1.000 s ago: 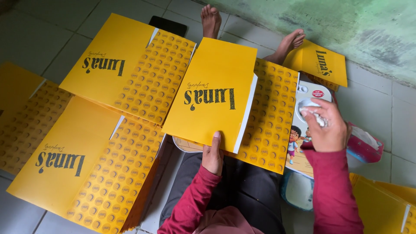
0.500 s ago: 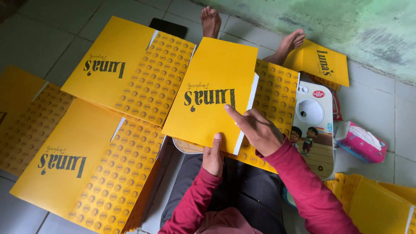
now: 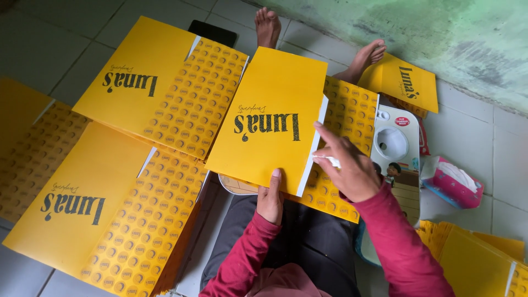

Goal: The person sits on the floor and applies a white adhesive to the inner flaps of yellow cardboard boxes using a small brush. They then press the flaps to secure them and repeat the process on multiple boxes.

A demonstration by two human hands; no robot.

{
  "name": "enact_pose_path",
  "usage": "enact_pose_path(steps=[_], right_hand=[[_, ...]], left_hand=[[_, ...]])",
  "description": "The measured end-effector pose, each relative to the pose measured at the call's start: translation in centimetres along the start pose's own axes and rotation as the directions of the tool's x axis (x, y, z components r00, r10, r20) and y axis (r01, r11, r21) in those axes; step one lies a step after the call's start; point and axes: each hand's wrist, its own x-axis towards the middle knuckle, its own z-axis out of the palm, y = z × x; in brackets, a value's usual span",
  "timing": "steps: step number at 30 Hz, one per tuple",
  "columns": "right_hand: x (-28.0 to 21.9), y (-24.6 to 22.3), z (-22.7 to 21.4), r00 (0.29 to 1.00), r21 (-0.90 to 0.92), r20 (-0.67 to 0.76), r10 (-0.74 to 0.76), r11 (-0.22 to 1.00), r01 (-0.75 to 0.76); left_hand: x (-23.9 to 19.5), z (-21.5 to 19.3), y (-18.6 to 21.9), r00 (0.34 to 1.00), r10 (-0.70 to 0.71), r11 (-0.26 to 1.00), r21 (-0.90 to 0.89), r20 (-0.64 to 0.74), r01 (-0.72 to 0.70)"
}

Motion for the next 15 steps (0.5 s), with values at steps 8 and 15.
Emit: enact_pose_path(steps=[8,15], right_hand=[[-1.0,-0.4,3.5,0.995,-0.115,0.050,-0.087,0.989,0.093],[-2.6,-6.0,-2.0,0.998,0.286,0.051,0.048,0.956,-0.061]], left_hand=[[0.3,-0.4,-0.5,1.000,0.004,1.000,0.001,-0.017,-0.004],[0.1,0.8,1.0,0.999,0.004,1.000,-0.003,-0.050,-0.005]])
